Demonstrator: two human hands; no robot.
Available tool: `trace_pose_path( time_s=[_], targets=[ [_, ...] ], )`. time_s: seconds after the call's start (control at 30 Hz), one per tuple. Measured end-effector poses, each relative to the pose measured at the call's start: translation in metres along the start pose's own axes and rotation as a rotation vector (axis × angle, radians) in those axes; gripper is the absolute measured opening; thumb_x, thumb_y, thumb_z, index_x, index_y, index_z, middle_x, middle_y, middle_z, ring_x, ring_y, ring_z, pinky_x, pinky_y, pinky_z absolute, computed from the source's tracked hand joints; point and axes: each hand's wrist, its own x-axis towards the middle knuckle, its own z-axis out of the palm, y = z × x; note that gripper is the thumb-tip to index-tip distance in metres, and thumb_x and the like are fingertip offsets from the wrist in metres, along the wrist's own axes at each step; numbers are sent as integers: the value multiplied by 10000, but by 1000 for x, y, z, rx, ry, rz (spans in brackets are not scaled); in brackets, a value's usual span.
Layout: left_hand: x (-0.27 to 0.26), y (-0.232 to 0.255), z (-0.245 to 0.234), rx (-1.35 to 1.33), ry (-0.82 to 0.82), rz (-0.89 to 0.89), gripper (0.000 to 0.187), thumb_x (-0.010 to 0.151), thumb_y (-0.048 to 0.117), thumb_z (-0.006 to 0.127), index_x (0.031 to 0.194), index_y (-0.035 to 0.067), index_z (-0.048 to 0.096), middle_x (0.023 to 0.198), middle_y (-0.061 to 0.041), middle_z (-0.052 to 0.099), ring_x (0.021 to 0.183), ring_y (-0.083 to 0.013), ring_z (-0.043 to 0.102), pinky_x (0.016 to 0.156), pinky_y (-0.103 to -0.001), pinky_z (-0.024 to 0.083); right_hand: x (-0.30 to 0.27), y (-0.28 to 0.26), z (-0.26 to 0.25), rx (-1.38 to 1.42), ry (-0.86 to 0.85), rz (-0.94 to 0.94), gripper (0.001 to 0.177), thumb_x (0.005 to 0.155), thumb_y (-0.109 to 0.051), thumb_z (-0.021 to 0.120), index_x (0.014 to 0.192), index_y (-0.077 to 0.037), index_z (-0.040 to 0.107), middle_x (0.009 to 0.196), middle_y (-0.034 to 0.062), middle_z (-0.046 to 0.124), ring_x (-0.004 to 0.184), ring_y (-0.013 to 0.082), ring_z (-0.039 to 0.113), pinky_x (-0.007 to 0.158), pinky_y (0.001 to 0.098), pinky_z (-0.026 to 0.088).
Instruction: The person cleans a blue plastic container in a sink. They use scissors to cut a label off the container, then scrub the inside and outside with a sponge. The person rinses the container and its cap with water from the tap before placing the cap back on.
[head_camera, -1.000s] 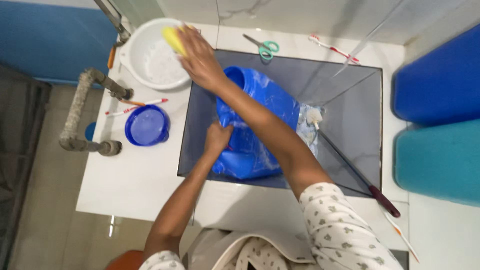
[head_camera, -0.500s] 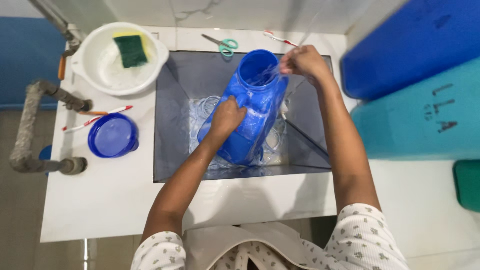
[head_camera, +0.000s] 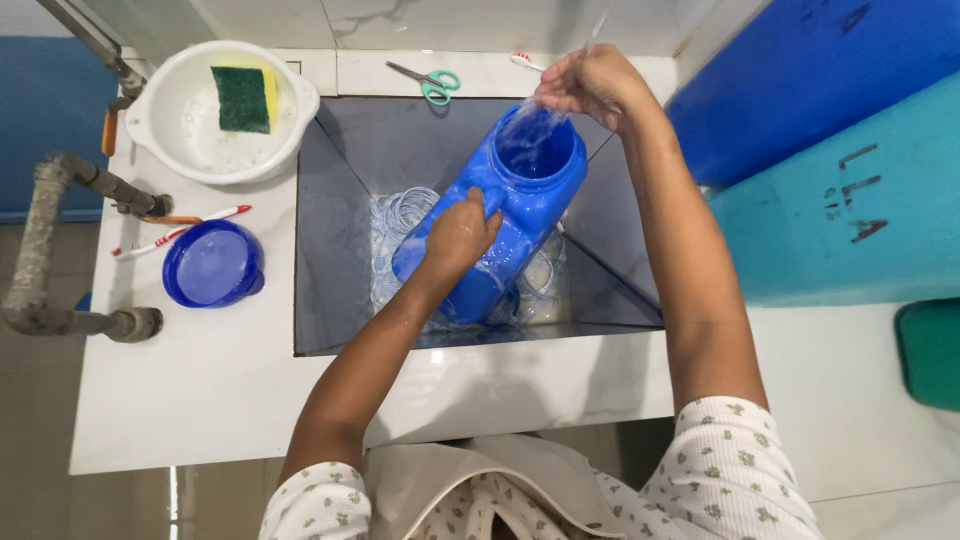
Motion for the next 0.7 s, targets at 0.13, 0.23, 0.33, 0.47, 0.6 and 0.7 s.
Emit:
trace_pose_path(
  time_s=[0.13, 0.23, 0.33, 0.47, 0.6, 0.7],
  targets=[
    [7, -1, 0, 19, 57, 78, 468, 919, 325, 649, 1121, -91, 575, 810, -290, 705, 763, -467, 698, 703, -569, 550, -2, -8, 4, -162, -49, 14, 222, 918, 45, 449, 957, 99, 661, 926, 218, 721, 812, 263, 775, 760, 342, 683],
    [21, -1, -7, 47, 43, 111, 498, 929, 352, 637, 1149, -88, 562, 802, -291, 702, 751, -472, 695, 687, -575, 548, -2, -15, 1, -192, -38, -16, 164, 880, 85, 504, 941, 96, 656, 910, 198, 714, 799, 271, 768, 752, 356, 686],
    [37, 1, -14, 85, 22, 153, 508, 925, 374, 640, 1170, -64, 558, 783, -291, 698, 739, -483, 687, 671, -589, 541, -2, -14, 3, -381, -53, 58, 136, 861, 75, 562, 925, 84, 682, 864, 191, 726, 762, 255, 754, 703, 350, 663],
    [51, -5, -19, 125, 66, 268, 446, 928, 403, 669, 1110, 2, 600, 818, -276, 706, 780, -485, 683, 713, -595, 540, 2, -14, 0, -400, -57, -11, 144, 847, 76, 558, 912, 91, 687, 851, 180, 725, 733, 240, 749, 690, 348, 661],
    [53, -12, -19, 154, 63, 392, 417, 935, 440, 683, 1062, 49, 614, 817, -250, 709, 785, -468, 689, 722, -591, 543, 3, -13, -4, -475, -131, -22, 142, 866, 57, 567, 911, 99, 695, 832, 200, 718, 715, 238, 735, 688, 343, 647],
    [68, -19, -17, 277, -114, 437, 424, 1002, 460, 636, 1161, 68, 607, 922, -212, 718, 877, -430, 690, 775, -580, 533, 3, -14, -2, -354, -43, -18, 165, 953, -12, 544, 925, 68, 686, 838, 168, 711, 723, 227, 728, 695, 339, 642]
  ],
)
